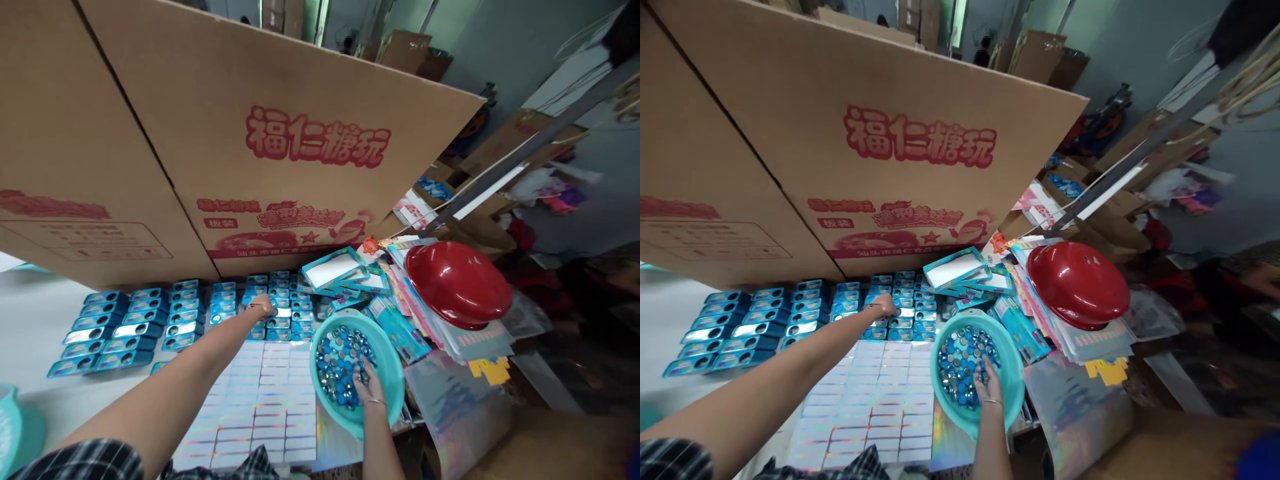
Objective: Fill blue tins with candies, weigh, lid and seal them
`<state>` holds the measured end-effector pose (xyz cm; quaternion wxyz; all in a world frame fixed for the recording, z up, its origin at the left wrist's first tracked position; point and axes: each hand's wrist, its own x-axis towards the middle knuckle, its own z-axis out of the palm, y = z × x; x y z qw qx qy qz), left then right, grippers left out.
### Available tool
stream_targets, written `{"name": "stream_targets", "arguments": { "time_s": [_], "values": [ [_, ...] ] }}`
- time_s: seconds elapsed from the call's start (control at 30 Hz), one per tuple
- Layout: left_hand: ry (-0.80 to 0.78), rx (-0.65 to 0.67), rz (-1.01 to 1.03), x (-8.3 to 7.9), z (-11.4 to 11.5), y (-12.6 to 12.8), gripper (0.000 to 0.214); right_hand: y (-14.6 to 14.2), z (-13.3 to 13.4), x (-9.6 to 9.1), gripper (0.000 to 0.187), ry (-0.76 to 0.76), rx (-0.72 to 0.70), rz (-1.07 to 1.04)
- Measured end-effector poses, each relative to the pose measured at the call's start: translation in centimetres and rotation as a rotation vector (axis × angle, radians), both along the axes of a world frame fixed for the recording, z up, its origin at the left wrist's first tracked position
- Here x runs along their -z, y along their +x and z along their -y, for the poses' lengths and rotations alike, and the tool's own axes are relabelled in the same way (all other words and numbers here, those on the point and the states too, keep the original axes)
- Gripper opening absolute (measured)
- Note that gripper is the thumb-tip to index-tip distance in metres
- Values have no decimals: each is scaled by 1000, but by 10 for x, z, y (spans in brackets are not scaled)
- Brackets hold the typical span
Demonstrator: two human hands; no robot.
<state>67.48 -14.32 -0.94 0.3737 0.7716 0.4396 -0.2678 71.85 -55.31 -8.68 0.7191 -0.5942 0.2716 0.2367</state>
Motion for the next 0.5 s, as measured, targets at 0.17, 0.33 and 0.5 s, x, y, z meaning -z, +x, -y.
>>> {"name": "stream_targets", "arguments": {
  "time_s": [0.17,0.33,0.5],
  "values": [
    [33,-88,60,7,-1,3,27,6,-11,-5,44,-19,-33,-2],
    [-162,-302,246,5,2,-17,28,7,-21,-17,40,-139,-96,74],
    [-617,-579,454,-9,-4,-52,23,-2,-18,-30,33,-445,-112,97]
  ]
}}
